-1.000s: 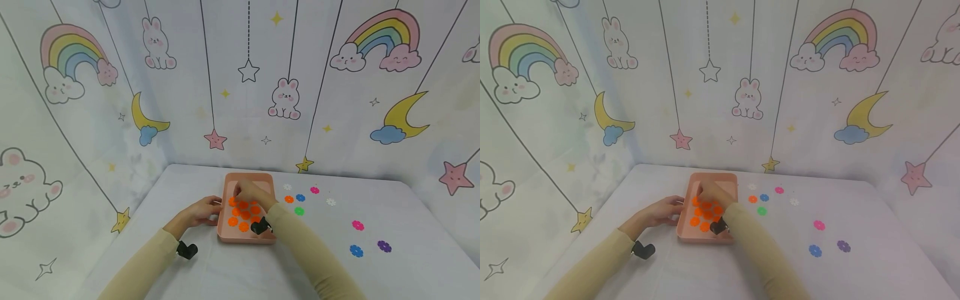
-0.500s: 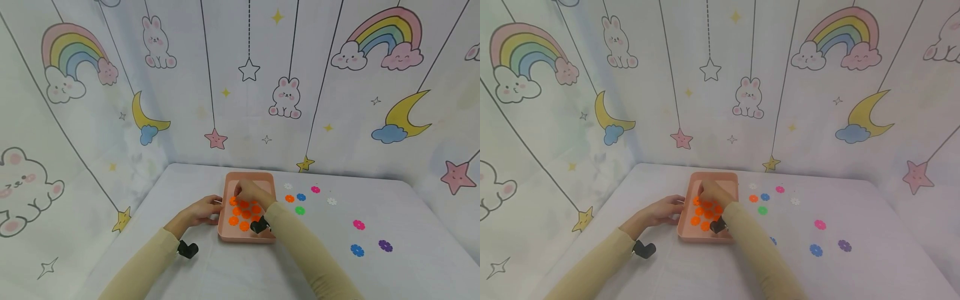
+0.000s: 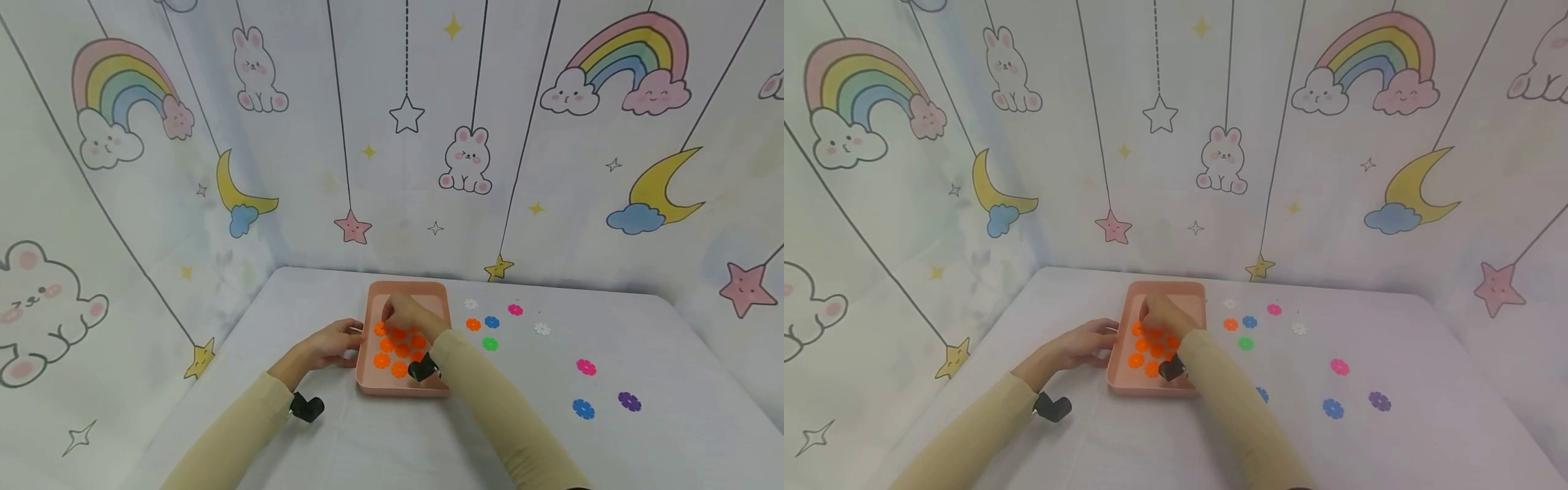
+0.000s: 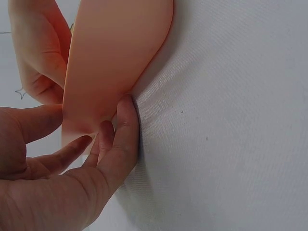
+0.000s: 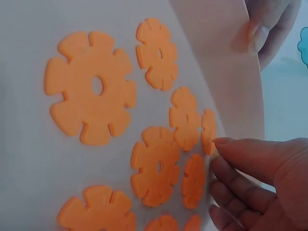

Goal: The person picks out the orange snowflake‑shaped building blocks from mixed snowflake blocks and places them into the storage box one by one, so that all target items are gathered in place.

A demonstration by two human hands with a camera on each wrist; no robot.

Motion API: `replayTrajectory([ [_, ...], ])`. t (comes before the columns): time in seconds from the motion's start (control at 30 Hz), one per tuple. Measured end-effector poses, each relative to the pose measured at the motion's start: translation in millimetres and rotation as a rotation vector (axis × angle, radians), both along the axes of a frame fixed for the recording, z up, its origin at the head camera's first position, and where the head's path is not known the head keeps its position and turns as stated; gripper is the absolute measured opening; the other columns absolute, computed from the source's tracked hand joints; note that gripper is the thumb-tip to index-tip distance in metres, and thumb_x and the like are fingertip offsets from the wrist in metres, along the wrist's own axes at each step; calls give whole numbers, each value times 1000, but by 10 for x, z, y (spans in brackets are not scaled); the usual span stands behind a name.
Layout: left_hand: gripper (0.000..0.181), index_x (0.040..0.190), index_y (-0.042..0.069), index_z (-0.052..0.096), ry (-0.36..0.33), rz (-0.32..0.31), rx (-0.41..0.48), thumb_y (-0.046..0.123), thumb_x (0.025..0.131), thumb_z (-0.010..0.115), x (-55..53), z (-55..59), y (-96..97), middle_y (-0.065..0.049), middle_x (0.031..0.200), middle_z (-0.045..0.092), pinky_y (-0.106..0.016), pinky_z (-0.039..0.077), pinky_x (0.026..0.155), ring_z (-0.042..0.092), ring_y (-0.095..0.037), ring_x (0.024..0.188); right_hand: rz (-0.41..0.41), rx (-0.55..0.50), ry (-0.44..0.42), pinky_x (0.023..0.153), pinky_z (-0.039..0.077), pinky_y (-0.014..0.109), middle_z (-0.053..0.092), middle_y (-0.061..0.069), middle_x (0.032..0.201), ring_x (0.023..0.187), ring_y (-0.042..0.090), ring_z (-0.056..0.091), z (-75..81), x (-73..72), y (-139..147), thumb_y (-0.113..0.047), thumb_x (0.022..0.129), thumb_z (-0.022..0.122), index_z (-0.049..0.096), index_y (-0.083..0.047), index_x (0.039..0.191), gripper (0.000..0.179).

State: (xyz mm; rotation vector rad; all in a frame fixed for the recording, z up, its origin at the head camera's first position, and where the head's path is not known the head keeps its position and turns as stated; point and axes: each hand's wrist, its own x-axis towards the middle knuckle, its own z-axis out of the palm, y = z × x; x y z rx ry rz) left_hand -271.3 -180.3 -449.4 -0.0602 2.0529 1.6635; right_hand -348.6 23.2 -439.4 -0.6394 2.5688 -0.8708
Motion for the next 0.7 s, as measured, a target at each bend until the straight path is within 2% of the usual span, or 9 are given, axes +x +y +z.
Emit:
replayTrajectory([
  [0.17, 46, 150, -2, 39, 0, -4, -13, 11, 107, 51, -7, 8, 14, -24, 140, 51, -45, 60, 87, 59, -30, 109, -10, 24, -12, 85, 56, 36, 66, 4, 100, 89, 23, 60, 58, 10, 36, -7, 95, 68, 70, -6, 104, 10],
  [0.3, 46, 149, -2, 39, 2, 0, -20, 12, 107, 52, -13, 17, 16, -23, 139, 53, -45, 60, 87, 60, -29, 109, 31, 57, 50, 92, 54, 39, 67, 7, 108, 95, 24, 60, 172, 13, 81, -11, 96, 69, 70, -4, 113, 19],
  [0.5, 47, 149, -3, 39, 2, 1, -14, 11, 107, 52, -12, -10, 6, -25, 141, 50, -46, 60, 87, 61, -30, 109, 91, 69, 94, 87, 55, 35, 67, 9, 108, 94, 23, 60, 360, 71, 271, -12, 95, 72, 68, 1, 118, 27],
  [0.7, 46, 149, -3, 39, 8, 0, -24, 12, 107, 51, 1, -15, 28, -24, 141, 51, -46, 60, 87, 60, -31, 112, 133, 31, 210, 87, 54, 36, 70, 9, 103, 93, 22, 63, 557, 161, 603, -10, 93, 72, 70, 1, 112, 22],
])
